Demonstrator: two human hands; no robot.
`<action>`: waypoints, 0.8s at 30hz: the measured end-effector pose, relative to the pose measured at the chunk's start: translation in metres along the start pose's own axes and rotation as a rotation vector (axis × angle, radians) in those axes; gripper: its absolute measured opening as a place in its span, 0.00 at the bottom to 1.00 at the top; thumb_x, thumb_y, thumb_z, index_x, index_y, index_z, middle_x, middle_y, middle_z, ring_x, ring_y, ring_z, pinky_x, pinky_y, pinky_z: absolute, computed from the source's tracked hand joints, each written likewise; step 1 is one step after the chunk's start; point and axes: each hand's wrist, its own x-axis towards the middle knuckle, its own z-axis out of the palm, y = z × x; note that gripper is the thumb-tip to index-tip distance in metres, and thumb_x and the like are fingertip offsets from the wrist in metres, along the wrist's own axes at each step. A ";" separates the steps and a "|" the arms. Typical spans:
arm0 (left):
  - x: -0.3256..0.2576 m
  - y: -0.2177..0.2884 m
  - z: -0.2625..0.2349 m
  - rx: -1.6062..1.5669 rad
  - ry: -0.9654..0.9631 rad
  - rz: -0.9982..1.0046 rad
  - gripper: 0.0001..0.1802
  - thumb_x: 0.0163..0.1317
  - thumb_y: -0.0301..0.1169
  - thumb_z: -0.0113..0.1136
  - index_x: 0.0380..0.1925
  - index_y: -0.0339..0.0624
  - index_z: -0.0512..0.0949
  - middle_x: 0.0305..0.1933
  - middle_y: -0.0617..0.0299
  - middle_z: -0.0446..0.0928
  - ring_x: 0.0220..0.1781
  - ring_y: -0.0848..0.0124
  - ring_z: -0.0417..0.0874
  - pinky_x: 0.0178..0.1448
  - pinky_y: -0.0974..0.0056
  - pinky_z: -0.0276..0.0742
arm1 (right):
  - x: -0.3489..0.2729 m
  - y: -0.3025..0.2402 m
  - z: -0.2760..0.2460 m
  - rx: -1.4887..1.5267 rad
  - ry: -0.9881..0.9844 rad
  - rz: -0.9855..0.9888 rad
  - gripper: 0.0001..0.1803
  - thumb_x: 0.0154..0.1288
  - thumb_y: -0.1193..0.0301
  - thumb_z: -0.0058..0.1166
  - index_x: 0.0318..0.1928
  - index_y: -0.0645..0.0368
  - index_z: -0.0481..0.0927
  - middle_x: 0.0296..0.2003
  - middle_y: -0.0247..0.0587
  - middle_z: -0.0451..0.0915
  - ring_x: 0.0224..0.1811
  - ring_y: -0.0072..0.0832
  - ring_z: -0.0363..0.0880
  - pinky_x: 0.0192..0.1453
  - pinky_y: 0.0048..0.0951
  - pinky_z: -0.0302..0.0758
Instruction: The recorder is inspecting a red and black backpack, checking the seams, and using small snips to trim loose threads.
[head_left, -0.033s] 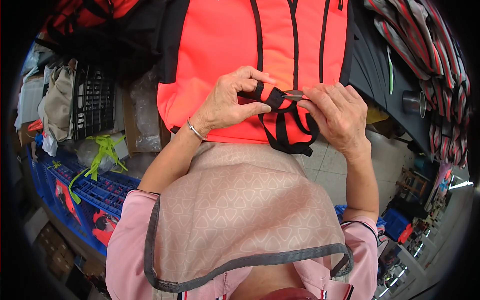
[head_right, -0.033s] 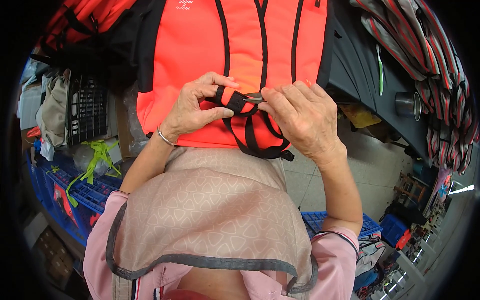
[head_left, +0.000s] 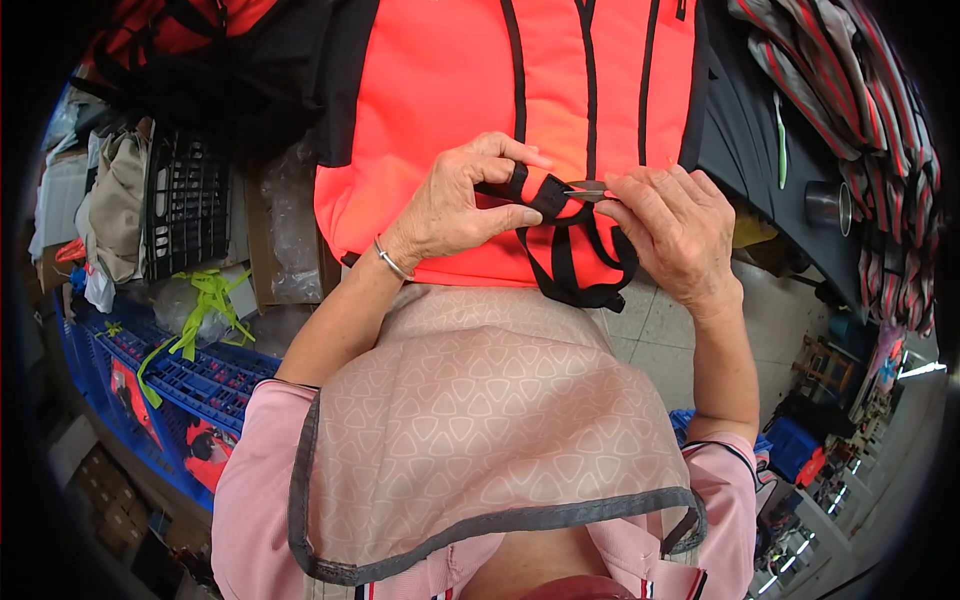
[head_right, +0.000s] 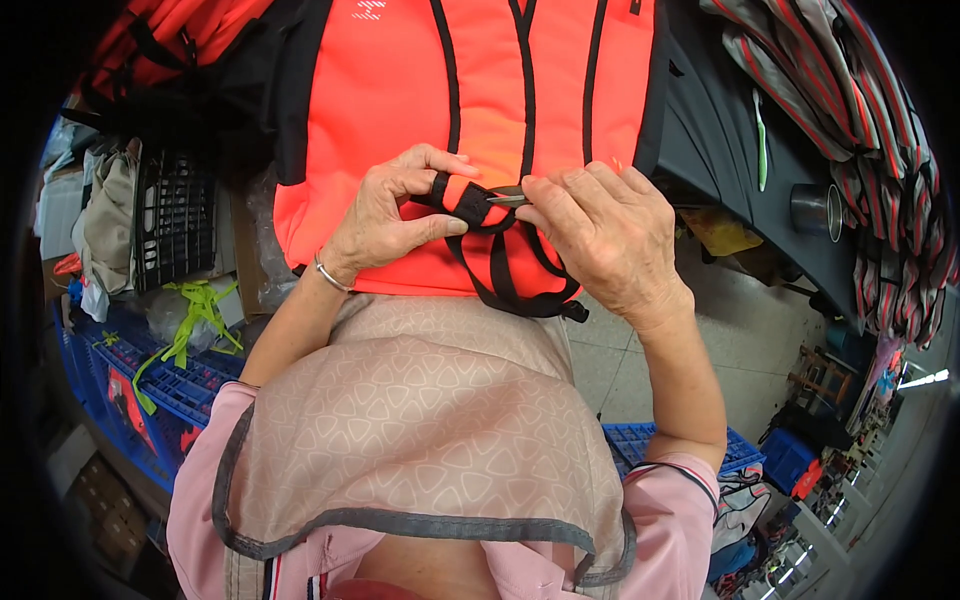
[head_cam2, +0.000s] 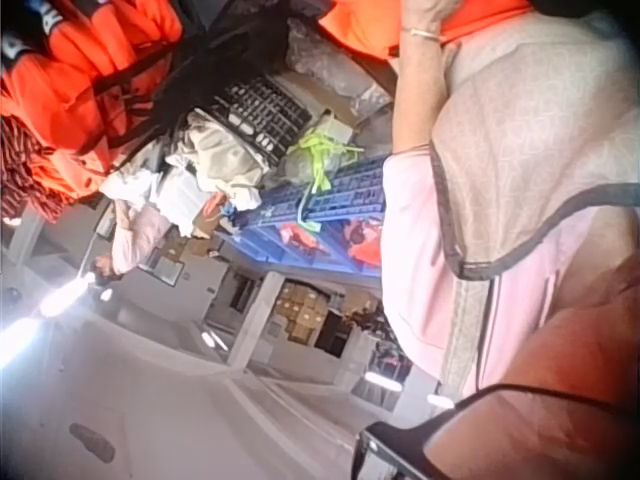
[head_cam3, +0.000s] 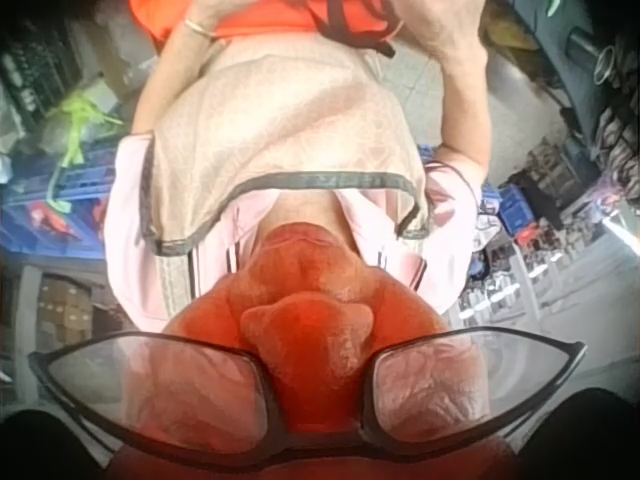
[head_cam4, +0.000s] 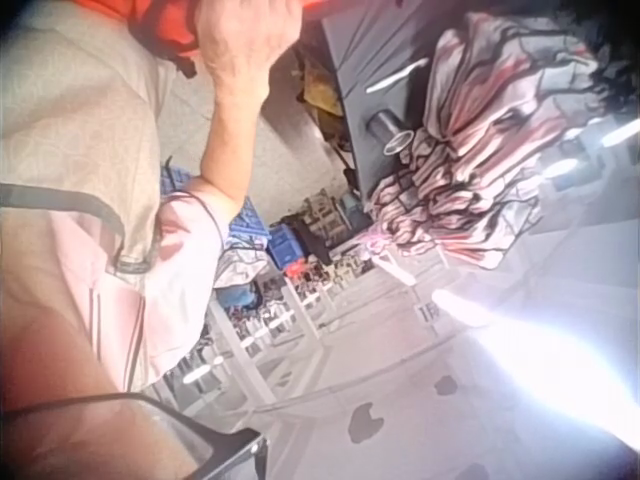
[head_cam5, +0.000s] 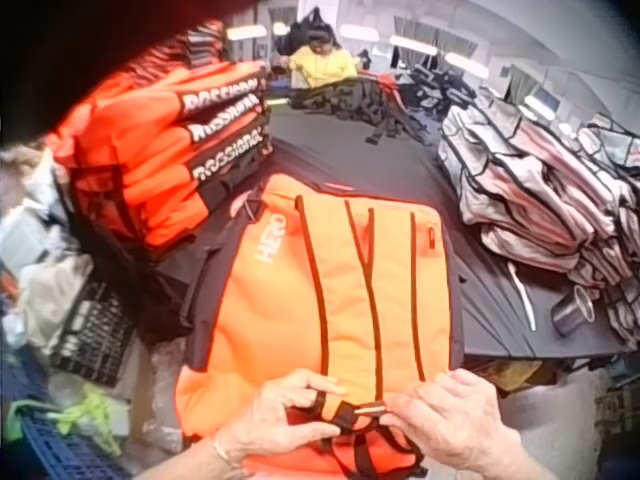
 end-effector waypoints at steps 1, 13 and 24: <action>0.000 0.001 0.000 0.007 -0.002 -0.013 0.16 0.48 0.28 0.77 0.40 0.41 0.87 0.52 0.59 0.81 0.53 0.68 0.82 0.59 0.63 0.78 | 0.000 0.001 0.000 0.001 0.000 0.001 0.14 0.53 0.68 0.71 0.39 0.56 0.82 0.32 0.33 0.82 0.29 0.29 0.78 0.32 0.30 0.69; 0.000 0.001 -0.003 0.014 -0.069 -0.028 0.15 0.50 0.26 0.76 0.40 0.39 0.87 0.53 0.58 0.81 0.56 0.66 0.81 0.63 0.61 0.76 | 0.009 0.019 0.001 0.046 -0.073 -0.127 0.13 0.56 0.64 0.68 0.39 0.55 0.82 0.29 0.30 0.79 0.29 0.26 0.77 0.29 0.29 0.69; 0.002 -0.003 -0.001 -0.105 -0.126 -0.084 0.15 0.52 0.27 0.74 0.41 0.39 0.87 0.53 0.58 0.80 0.57 0.66 0.80 0.64 0.62 0.74 | 0.012 0.033 0.021 0.660 -0.337 0.140 0.10 0.61 0.72 0.67 0.41 0.62 0.84 0.31 0.34 0.83 0.34 0.24 0.80 0.40 0.27 0.75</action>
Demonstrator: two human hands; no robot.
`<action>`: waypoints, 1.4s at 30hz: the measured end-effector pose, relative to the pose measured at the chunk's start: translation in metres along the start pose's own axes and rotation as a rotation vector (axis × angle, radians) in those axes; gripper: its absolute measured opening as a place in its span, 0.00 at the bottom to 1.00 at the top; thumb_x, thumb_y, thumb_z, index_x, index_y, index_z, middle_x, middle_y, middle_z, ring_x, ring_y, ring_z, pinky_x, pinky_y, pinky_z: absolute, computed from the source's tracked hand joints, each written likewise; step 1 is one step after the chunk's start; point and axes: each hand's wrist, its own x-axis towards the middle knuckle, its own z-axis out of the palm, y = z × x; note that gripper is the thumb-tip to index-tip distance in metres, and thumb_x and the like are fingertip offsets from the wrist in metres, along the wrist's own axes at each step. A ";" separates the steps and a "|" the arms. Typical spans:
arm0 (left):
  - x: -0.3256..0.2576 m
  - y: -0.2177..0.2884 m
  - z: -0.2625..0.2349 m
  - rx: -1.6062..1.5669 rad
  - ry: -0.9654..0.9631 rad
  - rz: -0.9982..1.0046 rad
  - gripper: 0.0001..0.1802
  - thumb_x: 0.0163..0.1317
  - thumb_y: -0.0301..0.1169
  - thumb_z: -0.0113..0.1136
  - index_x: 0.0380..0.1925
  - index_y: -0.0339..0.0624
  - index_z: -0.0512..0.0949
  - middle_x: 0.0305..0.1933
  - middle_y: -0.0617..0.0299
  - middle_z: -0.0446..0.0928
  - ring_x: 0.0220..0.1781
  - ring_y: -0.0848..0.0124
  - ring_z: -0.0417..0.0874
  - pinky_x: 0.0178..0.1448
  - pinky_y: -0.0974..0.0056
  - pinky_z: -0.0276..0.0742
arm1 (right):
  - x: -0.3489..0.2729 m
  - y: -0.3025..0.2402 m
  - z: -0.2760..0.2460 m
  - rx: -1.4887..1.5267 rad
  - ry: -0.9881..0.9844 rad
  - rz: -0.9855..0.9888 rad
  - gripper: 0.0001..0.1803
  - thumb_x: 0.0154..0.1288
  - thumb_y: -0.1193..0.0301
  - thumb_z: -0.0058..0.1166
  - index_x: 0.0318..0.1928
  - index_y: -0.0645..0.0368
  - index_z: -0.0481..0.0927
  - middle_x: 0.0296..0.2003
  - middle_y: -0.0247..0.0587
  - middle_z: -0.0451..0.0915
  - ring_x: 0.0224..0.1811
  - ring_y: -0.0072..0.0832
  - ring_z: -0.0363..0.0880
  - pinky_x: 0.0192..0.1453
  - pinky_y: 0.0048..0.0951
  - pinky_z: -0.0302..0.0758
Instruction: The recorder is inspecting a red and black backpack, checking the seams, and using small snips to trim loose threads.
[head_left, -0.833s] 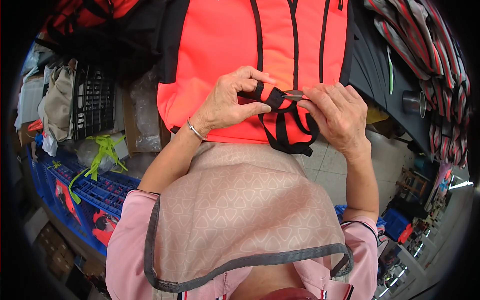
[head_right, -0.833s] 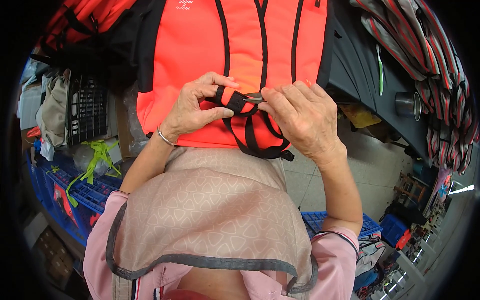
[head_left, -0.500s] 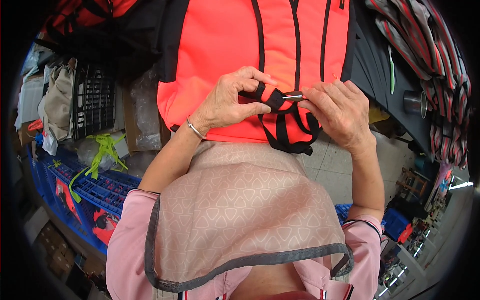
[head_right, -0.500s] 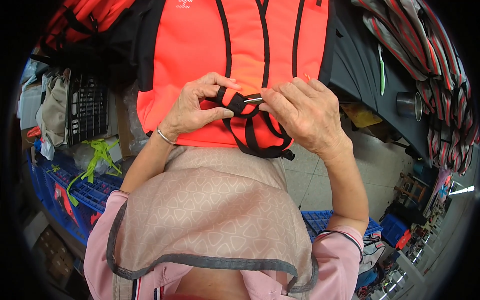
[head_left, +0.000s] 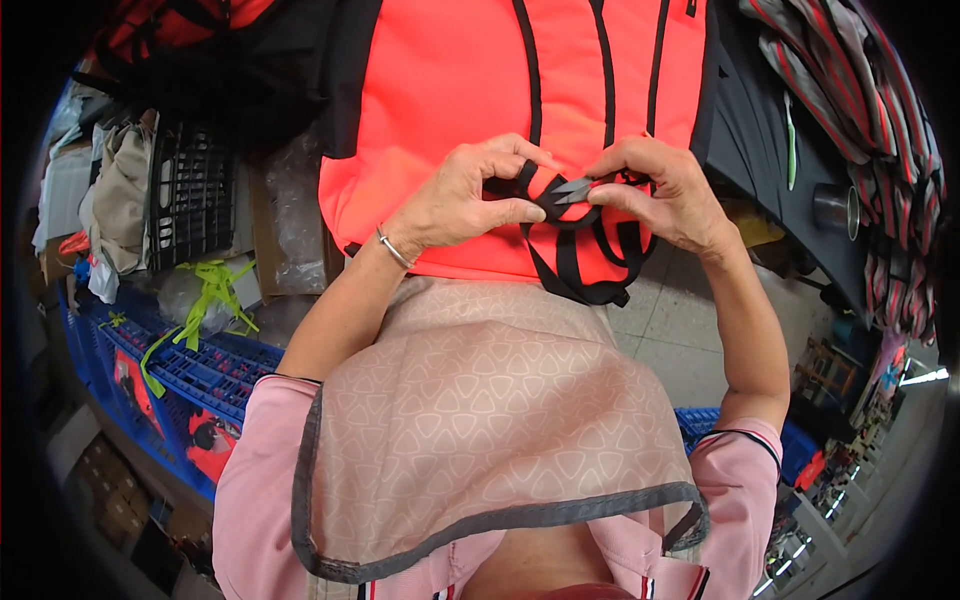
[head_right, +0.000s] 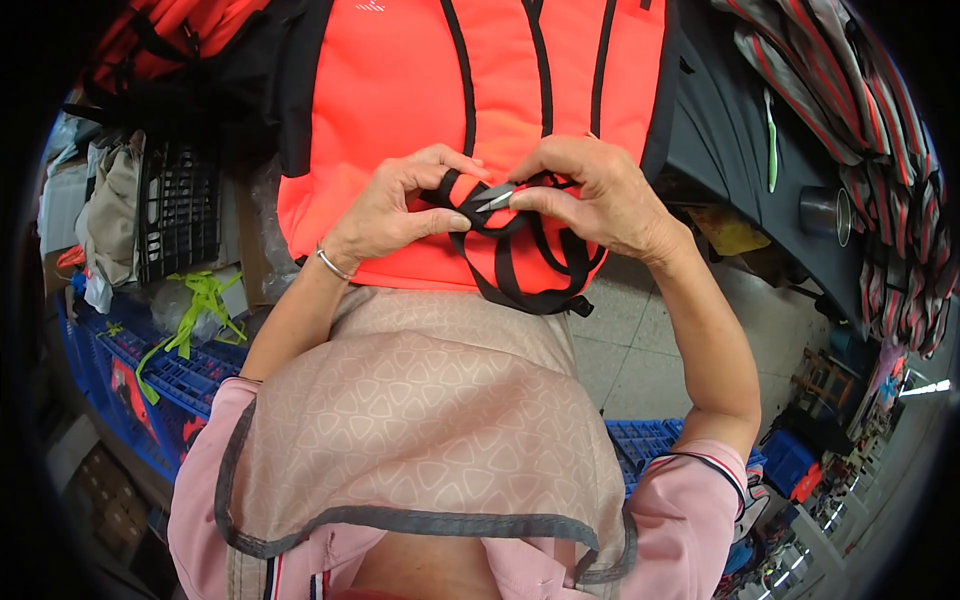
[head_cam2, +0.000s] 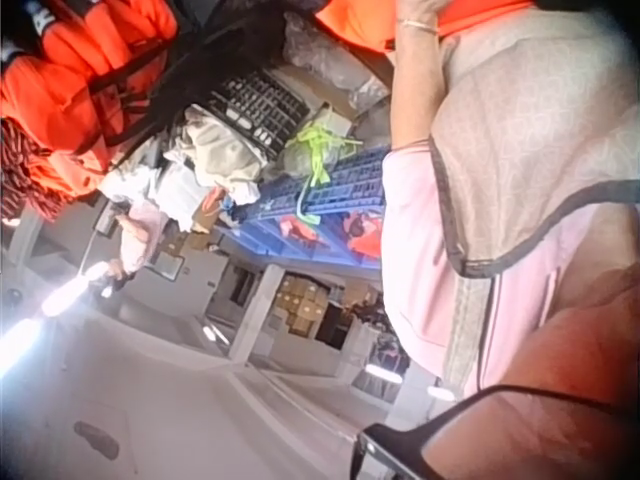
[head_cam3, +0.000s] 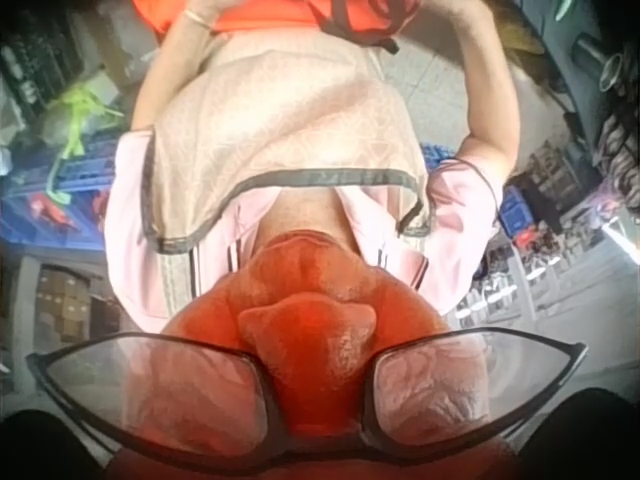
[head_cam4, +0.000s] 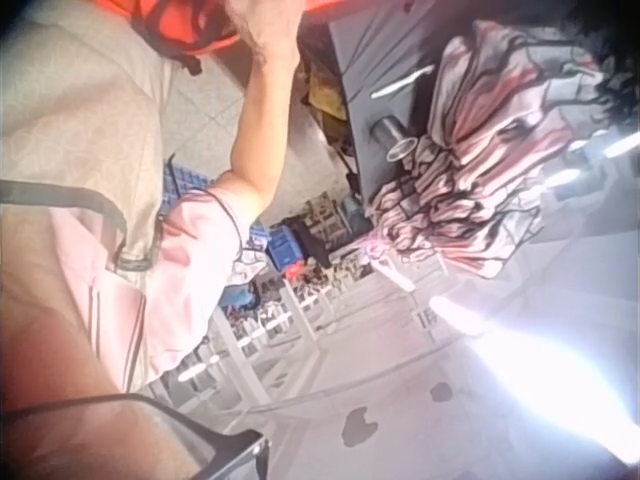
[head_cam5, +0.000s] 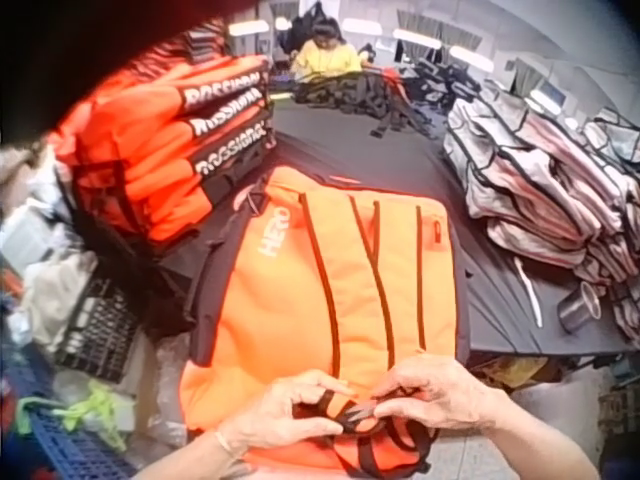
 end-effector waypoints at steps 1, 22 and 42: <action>0.000 0.001 -0.001 -0.058 0.009 0.002 0.15 0.53 0.27 0.74 0.42 0.40 0.87 0.53 0.58 0.80 0.57 0.66 0.80 0.64 0.62 0.74 | -0.001 0.000 0.000 0.175 0.031 0.148 0.10 0.62 0.72 0.67 0.42 0.63 0.84 0.31 0.33 0.83 0.34 0.22 0.80 0.40 0.25 0.75; 0.003 0.006 0.001 0.000 0.064 -0.014 0.15 0.51 0.25 0.75 0.41 0.38 0.87 0.53 0.59 0.80 0.58 0.65 0.79 0.65 0.59 0.73 | -0.015 -0.027 0.018 0.350 0.350 0.441 0.25 0.48 0.78 0.76 0.48 0.61 0.81 0.38 0.29 0.78 0.38 0.16 0.79 0.40 0.19 0.76; 0.002 0.000 0.006 0.147 0.073 0.043 0.16 0.51 0.22 0.73 0.42 0.41 0.87 0.54 0.60 0.80 0.60 0.64 0.79 0.67 0.59 0.75 | -0.040 -0.031 0.052 0.047 0.395 0.171 0.15 0.46 0.91 0.54 0.36 0.64 0.77 0.29 0.44 0.74 0.29 0.36 0.76 0.34 0.32 0.73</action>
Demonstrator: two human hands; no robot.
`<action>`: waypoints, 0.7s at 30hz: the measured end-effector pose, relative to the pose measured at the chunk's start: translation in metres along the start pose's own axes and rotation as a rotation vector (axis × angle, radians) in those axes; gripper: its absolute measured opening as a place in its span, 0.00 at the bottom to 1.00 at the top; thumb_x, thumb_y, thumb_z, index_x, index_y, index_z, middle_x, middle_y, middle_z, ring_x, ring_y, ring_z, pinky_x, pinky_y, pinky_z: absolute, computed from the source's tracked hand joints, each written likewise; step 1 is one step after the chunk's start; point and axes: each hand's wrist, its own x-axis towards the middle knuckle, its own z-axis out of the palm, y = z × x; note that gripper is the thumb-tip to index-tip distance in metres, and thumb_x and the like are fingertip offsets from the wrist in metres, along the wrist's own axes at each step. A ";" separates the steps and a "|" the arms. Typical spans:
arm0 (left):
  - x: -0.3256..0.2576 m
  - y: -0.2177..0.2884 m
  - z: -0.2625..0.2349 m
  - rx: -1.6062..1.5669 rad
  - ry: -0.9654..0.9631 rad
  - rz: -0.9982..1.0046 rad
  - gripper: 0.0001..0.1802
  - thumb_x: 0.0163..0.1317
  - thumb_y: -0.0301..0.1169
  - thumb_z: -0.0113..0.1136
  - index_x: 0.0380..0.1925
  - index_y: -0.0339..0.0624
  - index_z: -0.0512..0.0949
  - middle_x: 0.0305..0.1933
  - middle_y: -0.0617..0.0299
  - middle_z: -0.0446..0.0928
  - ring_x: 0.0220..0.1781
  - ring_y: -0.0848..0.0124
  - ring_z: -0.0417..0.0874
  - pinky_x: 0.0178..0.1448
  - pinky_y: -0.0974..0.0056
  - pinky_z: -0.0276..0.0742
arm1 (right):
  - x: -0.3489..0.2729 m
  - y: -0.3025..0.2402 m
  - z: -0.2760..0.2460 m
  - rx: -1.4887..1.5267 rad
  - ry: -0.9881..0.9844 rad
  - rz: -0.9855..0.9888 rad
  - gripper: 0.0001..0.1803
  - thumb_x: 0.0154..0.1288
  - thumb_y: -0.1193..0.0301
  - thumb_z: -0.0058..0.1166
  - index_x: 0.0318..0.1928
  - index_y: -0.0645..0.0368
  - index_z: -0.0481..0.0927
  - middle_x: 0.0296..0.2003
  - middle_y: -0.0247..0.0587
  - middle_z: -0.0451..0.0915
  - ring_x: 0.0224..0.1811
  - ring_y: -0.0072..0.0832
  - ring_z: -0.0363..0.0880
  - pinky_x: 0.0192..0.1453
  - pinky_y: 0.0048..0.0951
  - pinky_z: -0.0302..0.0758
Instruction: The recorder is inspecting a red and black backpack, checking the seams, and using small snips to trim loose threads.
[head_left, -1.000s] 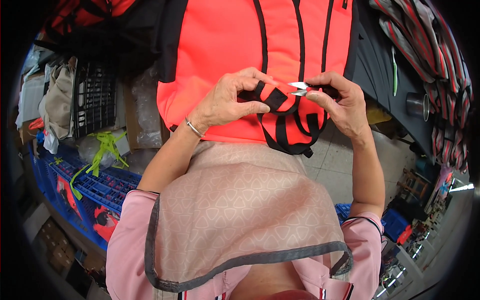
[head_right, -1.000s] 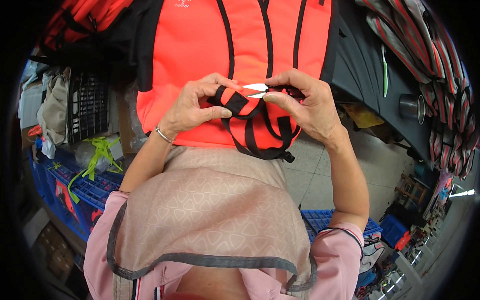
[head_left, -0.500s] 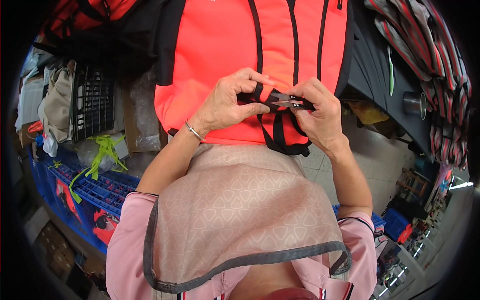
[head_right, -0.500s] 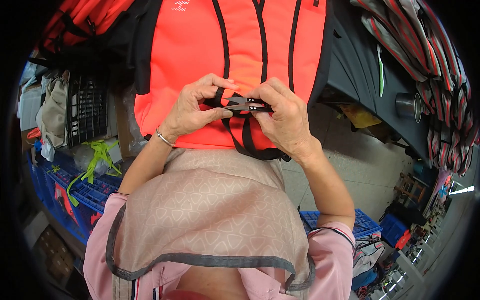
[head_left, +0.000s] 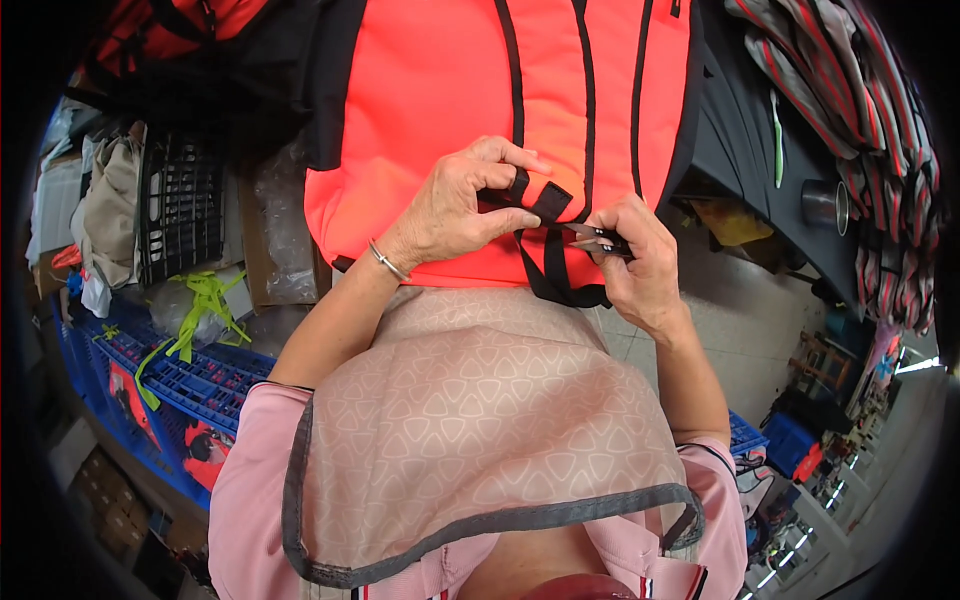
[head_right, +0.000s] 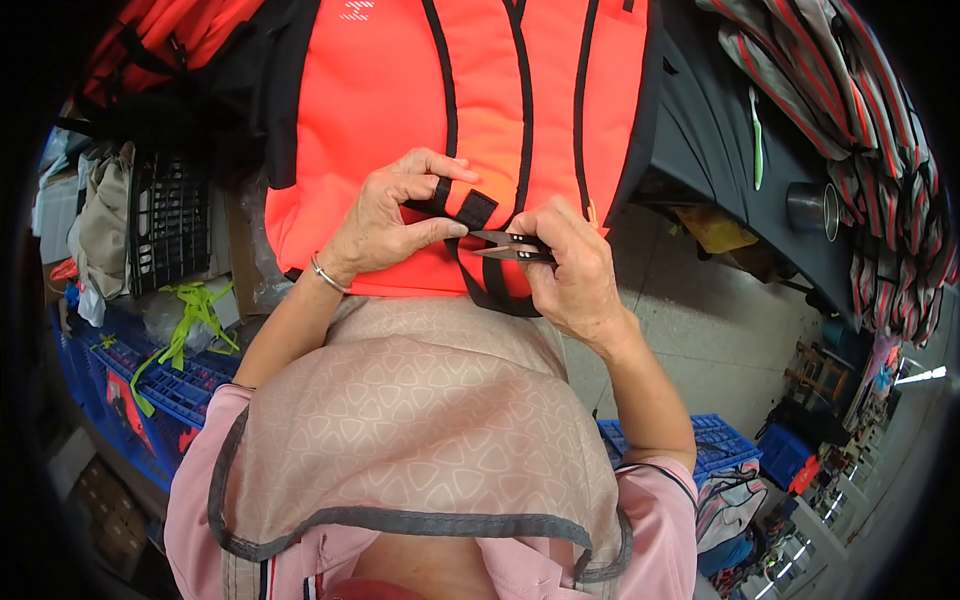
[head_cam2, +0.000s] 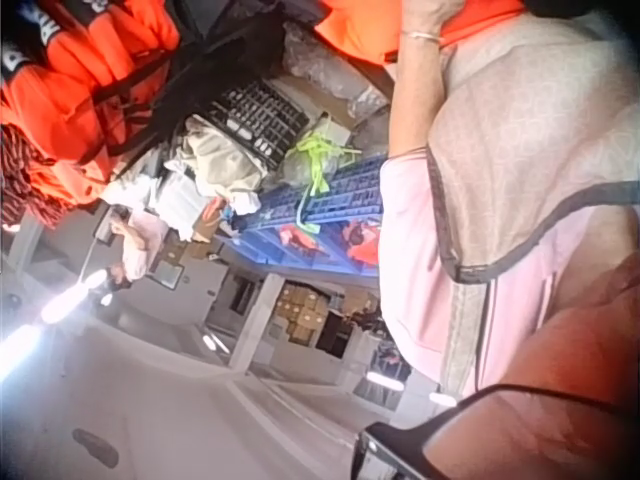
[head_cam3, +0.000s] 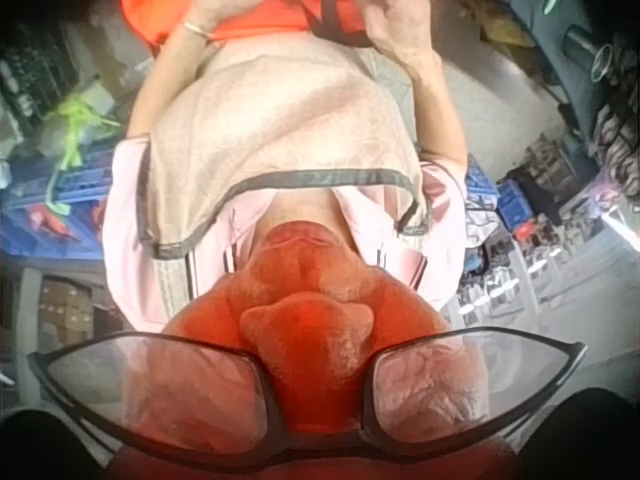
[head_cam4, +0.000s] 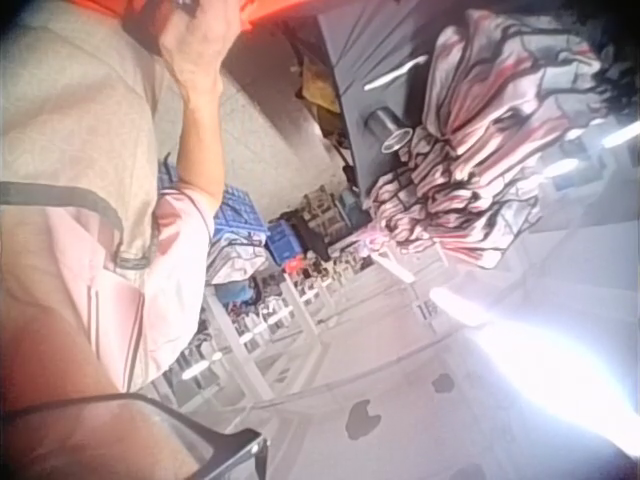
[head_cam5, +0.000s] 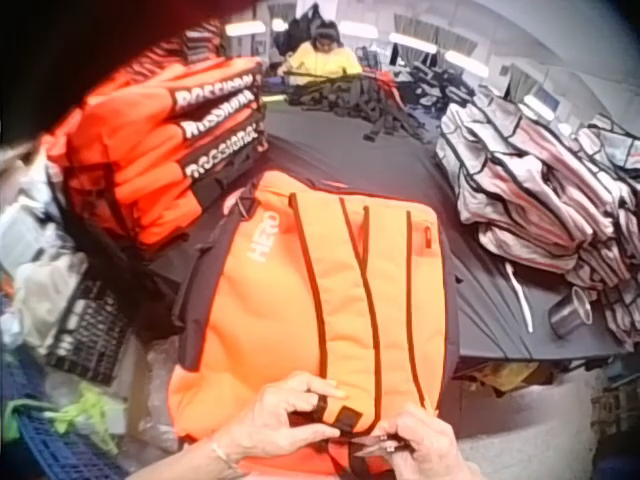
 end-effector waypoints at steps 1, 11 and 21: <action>0.000 0.000 0.000 0.002 -0.001 0.000 0.16 0.51 0.22 0.73 0.42 0.41 0.87 0.54 0.60 0.80 0.60 0.64 0.79 0.67 0.58 0.75 | 0.000 0.000 0.001 -0.001 0.001 0.002 0.15 0.46 0.91 0.54 0.36 0.64 0.77 0.29 0.44 0.74 0.29 0.36 0.76 0.34 0.32 0.73; 0.000 -0.005 0.004 0.026 0.070 0.066 0.13 0.46 0.26 0.77 0.25 0.33 0.79 0.51 0.56 0.81 0.49 0.67 0.81 0.51 0.65 0.79 | 0.015 -0.007 0.019 0.296 0.160 0.138 0.02 0.71 0.81 0.51 0.38 0.63 0.73 0.32 0.35 0.78 0.30 0.18 0.68 0.37 0.20 0.68; 0.000 0.000 0.001 0.155 0.030 -0.004 0.15 0.50 0.22 0.73 0.40 0.38 0.86 0.51 0.59 0.81 0.54 0.68 0.81 0.59 0.63 0.77 | 0.004 -0.020 0.023 0.245 0.052 0.273 0.03 0.70 0.84 0.49 0.38 0.64 0.72 0.22 0.35 0.75 0.22 0.17 0.75 0.28 0.22 0.72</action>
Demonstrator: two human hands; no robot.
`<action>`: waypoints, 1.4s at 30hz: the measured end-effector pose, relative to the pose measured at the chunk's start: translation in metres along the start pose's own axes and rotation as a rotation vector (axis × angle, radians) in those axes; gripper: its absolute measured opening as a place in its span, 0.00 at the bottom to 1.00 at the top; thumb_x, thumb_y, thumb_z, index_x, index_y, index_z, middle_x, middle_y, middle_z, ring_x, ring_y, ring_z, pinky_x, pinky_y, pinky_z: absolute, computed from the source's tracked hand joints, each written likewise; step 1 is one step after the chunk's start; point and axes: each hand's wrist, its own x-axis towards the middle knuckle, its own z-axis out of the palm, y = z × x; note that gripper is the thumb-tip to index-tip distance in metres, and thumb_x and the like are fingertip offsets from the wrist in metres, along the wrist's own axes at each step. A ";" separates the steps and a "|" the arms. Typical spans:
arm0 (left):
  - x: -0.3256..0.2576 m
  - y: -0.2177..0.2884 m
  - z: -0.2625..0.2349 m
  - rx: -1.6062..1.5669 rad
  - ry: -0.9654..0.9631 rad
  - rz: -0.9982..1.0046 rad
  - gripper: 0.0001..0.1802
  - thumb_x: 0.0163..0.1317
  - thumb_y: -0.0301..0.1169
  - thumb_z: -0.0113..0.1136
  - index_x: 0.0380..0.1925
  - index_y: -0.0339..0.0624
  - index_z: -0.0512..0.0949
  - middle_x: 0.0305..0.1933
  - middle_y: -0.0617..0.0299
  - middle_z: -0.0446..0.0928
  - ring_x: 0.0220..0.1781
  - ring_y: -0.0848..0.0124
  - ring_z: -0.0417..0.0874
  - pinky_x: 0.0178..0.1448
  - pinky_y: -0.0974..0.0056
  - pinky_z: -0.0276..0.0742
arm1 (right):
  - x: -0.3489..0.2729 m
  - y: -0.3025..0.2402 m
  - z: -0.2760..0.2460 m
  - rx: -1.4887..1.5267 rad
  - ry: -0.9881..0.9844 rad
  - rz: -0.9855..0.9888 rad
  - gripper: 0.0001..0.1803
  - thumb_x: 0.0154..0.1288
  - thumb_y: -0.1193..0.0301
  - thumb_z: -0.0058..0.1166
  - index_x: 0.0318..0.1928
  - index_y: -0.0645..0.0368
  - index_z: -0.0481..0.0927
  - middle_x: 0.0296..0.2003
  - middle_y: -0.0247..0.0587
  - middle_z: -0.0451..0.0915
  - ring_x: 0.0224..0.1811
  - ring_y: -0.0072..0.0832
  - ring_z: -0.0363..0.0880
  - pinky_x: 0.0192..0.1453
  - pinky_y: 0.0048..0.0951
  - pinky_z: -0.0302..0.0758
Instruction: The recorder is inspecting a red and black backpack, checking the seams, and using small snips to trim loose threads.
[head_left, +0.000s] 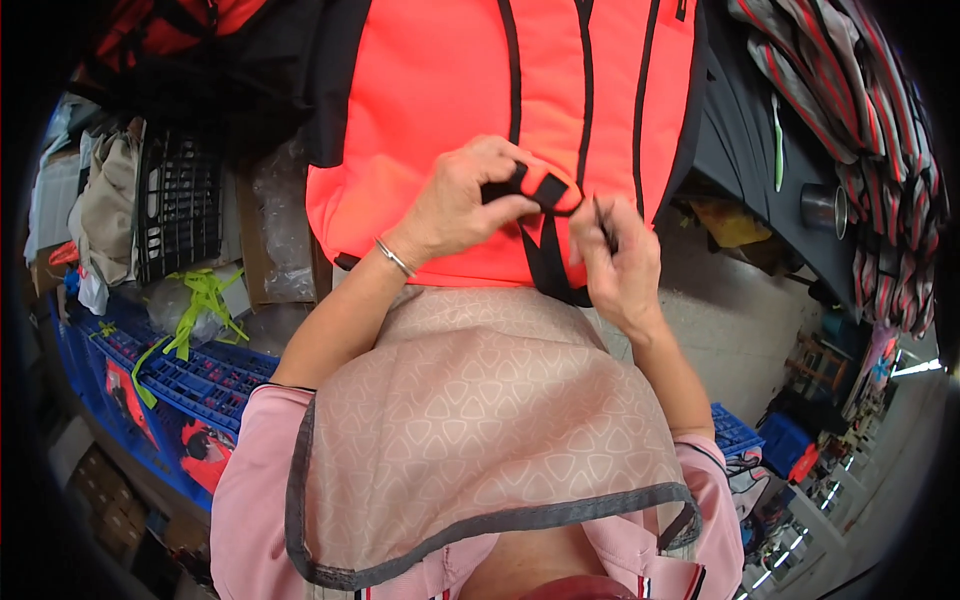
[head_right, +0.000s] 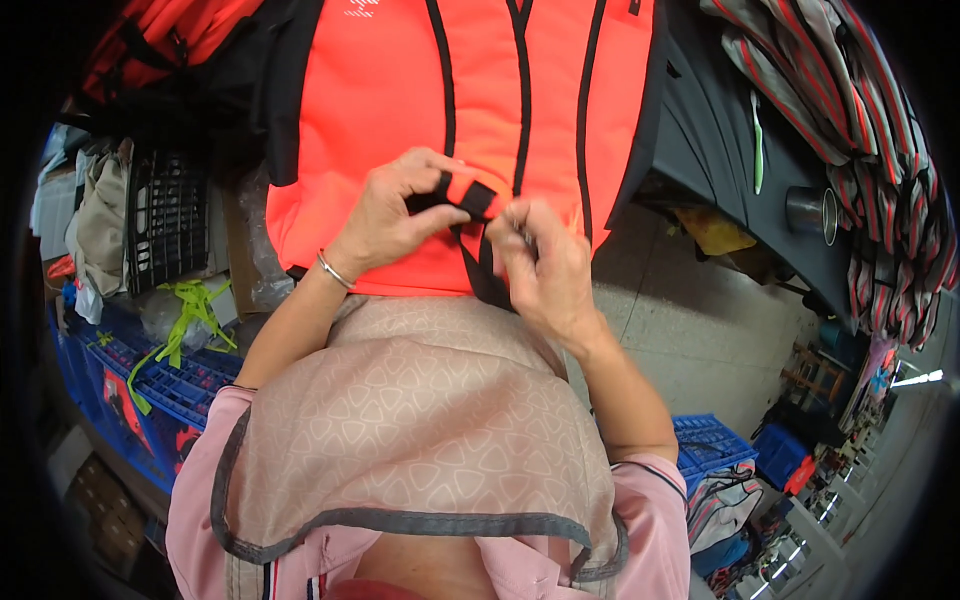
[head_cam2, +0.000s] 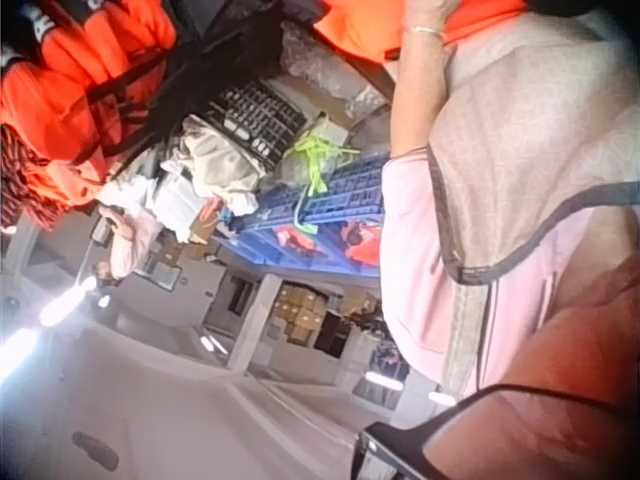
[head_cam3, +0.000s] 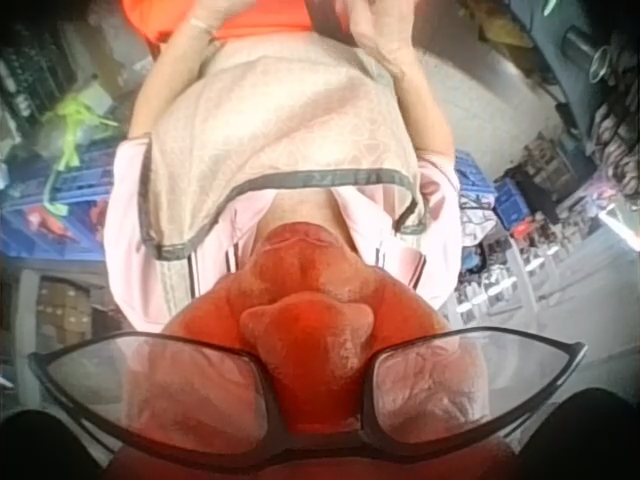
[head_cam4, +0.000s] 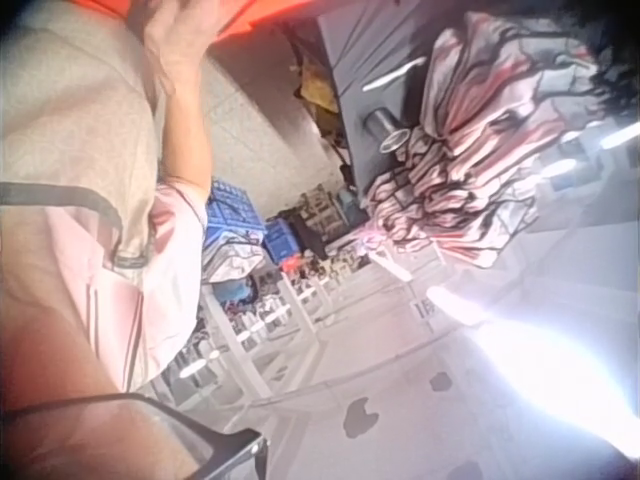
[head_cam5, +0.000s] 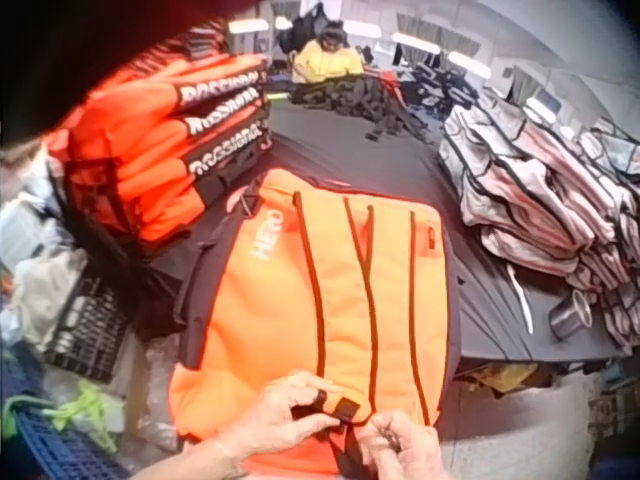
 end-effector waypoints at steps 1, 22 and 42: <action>0.002 -0.003 -0.003 -0.091 0.018 -0.049 0.15 0.51 0.21 0.73 0.41 0.38 0.86 0.51 0.59 0.82 0.53 0.68 0.81 0.59 0.63 0.77 | -0.009 0.002 -0.004 0.028 -0.049 -0.032 0.05 0.66 0.85 0.52 0.39 0.64 0.73 0.25 0.37 0.78 0.22 0.19 0.76 0.29 0.23 0.75; -0.004 -0.002 -0.007 -0.127 -0.014 -0.023 0.13 0.52 0.22 0.72 0.40 0.39 0.87 0.54 0.59 0.81 0.56 0.68 0.81 0.62 0.62 0.75 | 0.012 0.009 -0.034 -0.671 0.210 -0.513 0.15 0.51 0.66 0.73 0.37 0.55 0.83 0.28 0.30 0.82 0.26 0.28 0.76 0.31 0.30 0.70; -0.004 -0.006 -0.005 -0.152 -0.007 -0.036 0.13 0.52 0.22 0.73 0.40 0.38 0.86 0.54 0.57 0.80 0.55 0.67 0.81 0.62 0.61 0.76 | 0.024 0.003 -0.037 -0.863 0.118 -0.613 0.16 0.50 0.64 0.72 0.37 0.54 0.82 0.26 0.28 0.79 0.27 0.26 0.76 0.30 0.29 0.68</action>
